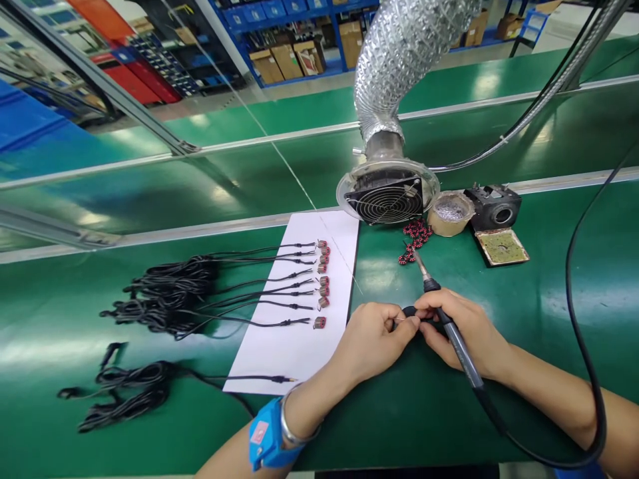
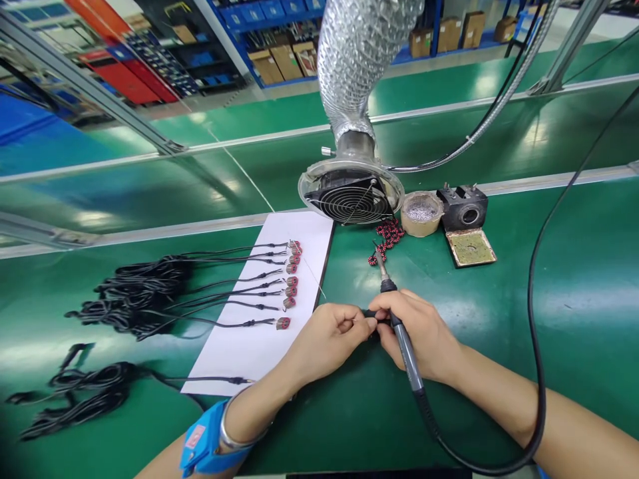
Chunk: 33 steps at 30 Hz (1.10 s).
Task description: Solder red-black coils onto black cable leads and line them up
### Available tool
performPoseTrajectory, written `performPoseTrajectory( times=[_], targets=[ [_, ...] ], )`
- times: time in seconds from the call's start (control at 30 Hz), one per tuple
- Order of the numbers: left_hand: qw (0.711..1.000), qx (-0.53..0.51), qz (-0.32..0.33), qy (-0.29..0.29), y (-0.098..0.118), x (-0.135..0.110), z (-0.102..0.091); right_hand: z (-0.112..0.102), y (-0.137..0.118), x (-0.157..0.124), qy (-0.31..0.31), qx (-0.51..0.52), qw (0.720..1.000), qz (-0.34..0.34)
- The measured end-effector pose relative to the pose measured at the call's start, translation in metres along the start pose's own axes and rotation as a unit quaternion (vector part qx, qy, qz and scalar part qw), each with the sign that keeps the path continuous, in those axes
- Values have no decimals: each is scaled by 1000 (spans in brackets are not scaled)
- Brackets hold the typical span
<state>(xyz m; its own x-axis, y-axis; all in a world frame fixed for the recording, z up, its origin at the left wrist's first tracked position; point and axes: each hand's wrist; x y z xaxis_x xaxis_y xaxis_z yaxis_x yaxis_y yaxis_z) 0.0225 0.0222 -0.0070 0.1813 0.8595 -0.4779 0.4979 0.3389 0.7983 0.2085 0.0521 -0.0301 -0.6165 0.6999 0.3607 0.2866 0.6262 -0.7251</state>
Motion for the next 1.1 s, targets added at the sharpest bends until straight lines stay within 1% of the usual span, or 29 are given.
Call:
performPoseTrajectory(
  times=[0.13,0.33,0.5,0.63,0.8,0.97,1.03,1.1],
  targets=[
    [998,-66,-1,-7,-5,2,-4,-1,-1,-2,6,-6,1000,10],
    [993,-114,6,15,-8,5,-4,-1,-8,-4,29,-3,1000,-3],
    [996,-88,-3,-12,-9,-1,-2,3,-8,-4,36,-2,999,-26],
    [998,-56,-10,-26,-12,-5,0,4,-7,-4,37,-9,999,-32],
    [997,-69,7,-40,-16,-5,-1,4,-6,-3,27,-4,999,-28],
    [996,-67,13,-57,-18,-7,-6,-2,-2,-2,21,3,1000,-20],
    [997,-58,11,-51,-15,-7,-6,-3,0,-2,22,5,1000,-5],
    [999,-42,17,-17,-11,-7,-5,-1,2,-3,17,11,1000,4]
  ],
)
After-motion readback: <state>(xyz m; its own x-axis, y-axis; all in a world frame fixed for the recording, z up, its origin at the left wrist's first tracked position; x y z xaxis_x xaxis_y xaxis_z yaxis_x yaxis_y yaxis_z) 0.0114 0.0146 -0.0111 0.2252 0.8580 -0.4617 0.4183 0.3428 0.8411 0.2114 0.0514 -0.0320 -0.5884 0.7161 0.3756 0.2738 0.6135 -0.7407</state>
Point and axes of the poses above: each hand's wrist, its own x-axis towards the middle knuckle, its own z-axis out of the palm, y = z × x, and after that the axes turned 4 degrees about -y, right-handed
